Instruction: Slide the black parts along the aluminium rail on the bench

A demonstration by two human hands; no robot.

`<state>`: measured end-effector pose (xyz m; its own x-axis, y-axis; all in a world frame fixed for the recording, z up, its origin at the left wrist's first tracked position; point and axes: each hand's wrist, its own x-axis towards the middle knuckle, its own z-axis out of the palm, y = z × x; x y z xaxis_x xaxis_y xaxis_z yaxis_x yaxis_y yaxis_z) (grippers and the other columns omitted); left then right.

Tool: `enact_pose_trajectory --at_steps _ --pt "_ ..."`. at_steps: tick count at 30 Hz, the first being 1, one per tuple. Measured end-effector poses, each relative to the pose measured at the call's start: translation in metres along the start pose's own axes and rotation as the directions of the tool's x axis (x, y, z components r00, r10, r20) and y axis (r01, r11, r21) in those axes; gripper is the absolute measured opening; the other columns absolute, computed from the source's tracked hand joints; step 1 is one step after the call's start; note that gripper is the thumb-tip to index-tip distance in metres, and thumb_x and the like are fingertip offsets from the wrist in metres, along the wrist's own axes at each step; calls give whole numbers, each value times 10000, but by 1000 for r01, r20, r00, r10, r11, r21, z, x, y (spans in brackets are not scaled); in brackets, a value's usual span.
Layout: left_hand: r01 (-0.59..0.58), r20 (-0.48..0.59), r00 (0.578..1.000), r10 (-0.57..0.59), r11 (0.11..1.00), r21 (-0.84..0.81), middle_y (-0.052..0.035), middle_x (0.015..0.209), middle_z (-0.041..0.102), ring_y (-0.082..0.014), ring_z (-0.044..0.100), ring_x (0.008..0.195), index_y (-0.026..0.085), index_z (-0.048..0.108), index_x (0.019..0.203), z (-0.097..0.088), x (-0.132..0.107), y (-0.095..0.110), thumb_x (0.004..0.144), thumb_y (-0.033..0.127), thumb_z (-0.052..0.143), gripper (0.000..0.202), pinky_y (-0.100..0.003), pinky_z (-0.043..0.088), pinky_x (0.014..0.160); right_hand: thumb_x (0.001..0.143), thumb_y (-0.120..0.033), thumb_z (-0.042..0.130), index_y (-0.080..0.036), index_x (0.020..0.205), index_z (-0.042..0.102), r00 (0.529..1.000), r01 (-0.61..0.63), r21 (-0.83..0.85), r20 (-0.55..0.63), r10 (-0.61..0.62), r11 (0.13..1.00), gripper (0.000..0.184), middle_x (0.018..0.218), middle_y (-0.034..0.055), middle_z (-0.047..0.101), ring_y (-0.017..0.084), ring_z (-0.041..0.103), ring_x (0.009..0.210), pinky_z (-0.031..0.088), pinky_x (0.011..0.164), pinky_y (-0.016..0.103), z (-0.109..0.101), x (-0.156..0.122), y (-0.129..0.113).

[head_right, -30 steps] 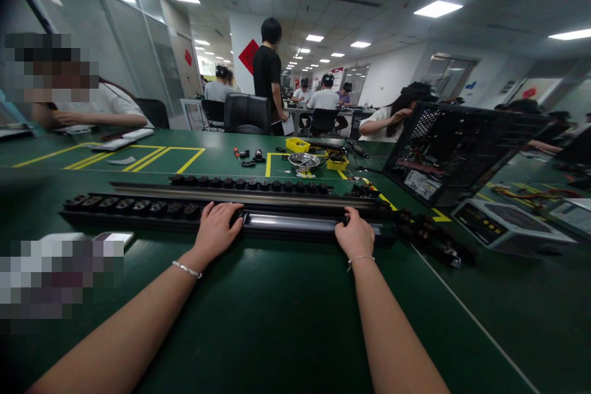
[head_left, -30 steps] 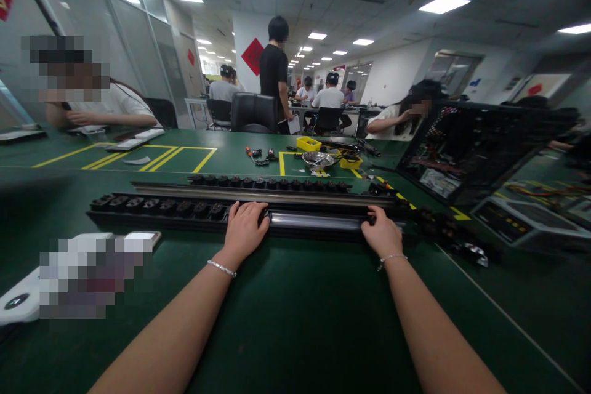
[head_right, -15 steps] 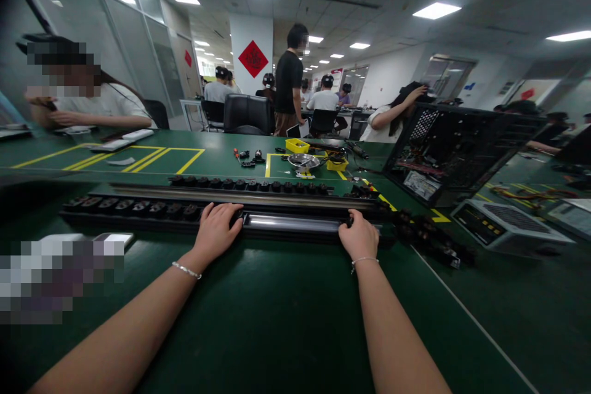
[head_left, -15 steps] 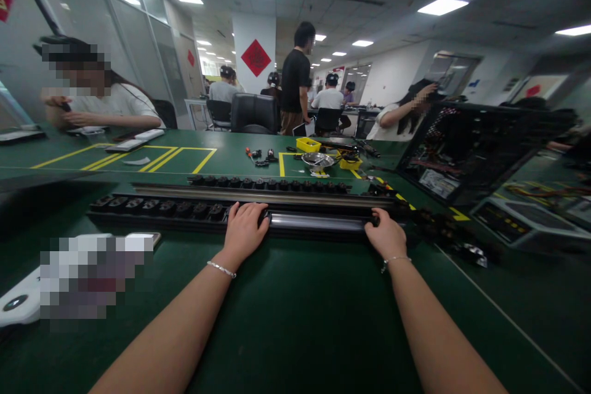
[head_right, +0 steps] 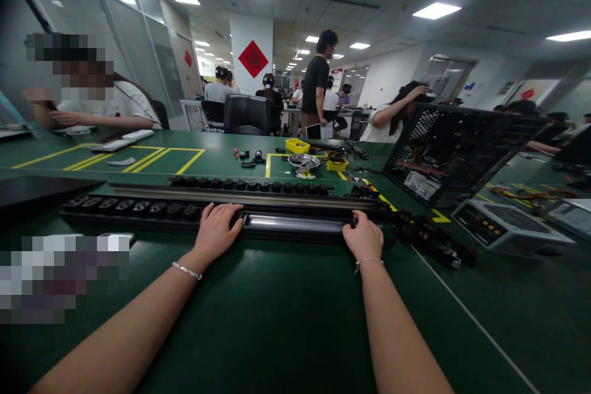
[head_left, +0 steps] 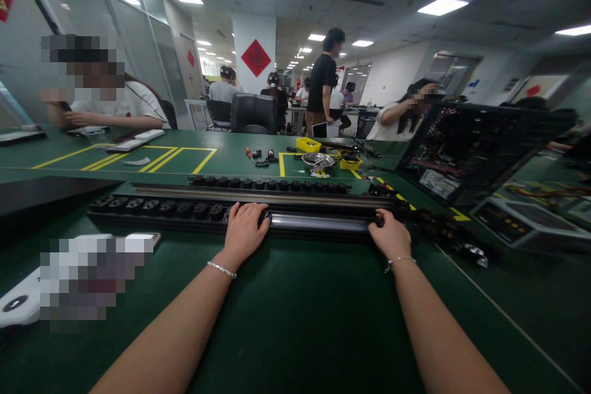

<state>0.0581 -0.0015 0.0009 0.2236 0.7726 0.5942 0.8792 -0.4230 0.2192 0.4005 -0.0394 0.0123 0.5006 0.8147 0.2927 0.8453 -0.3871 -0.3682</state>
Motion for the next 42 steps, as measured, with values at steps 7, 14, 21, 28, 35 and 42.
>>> enact_pose_trajectory --at_steps 7,14,21,28,35,42 --pt "-2 0 1000 2 1000 16 -45 1103 665 -220 552 1094 253 571 1102 0 0 1 849 313 450 286 -445 224 1081 753 -276 455 -208 1221 521 999 -23 40 31 22 999 478 1156 68 628 266 548 1079 393 921 397 -2 0 1" --pt "-12 -2 1000 12 1000 17 -54 1098 664 -221 554 1085 230 572 1105 1 0 0 848 307 454 293 -456 228 1073 746 -299 469 -186 1173 569 1000 -10 -23 -2 10 1000 452 1111 99 637 272 547 1081 386 938 405 -3 1 6" --pt "-17 -12 1000 17 1000 7 -47 1099 664 -219 552 1089 229 573 1105 2 -1 -1 848 304 453 294 -453 221 1077 746 -335 468 -203 1165 581 998 -57 -24 23 57 998 454 1107 97 636 275 548 1082 394 930 400 -6 2 9" --pt "-11 -4 1000 12 1000 5 -47 1102 663 -220 547 1096 230 573 1111 2 -1 -1 852 314 448 300 -452 217 1078 745 -345 474 -207 1194 558 998 -63 -8 30 63 998 478 1105 105 636 279 554 1067 402 914 402 -5 5 12" --pt "-6 9 1000 6 1000 15 -52 1110 660 -220 546 1101 232 573 1114 1 0 -1 853 313 444 303 -454 215 1082 750 -345 468 -219 1196 555 997 -71 -8 34 71 997 471 1085 100 636 274 555 1061 400 915 405 -3 7 15" --pt "-5 7 1000 5 1000 30 -60 1102 661 -221 551 1092 220 576 1114 0 0 0 848 315 447 310 -450 222 1078 750 -331 477 -218 1188 562 997 -76 0 31 76 997 461 1079 103 641 274 562 1052 403 916 411 -3 7 15"
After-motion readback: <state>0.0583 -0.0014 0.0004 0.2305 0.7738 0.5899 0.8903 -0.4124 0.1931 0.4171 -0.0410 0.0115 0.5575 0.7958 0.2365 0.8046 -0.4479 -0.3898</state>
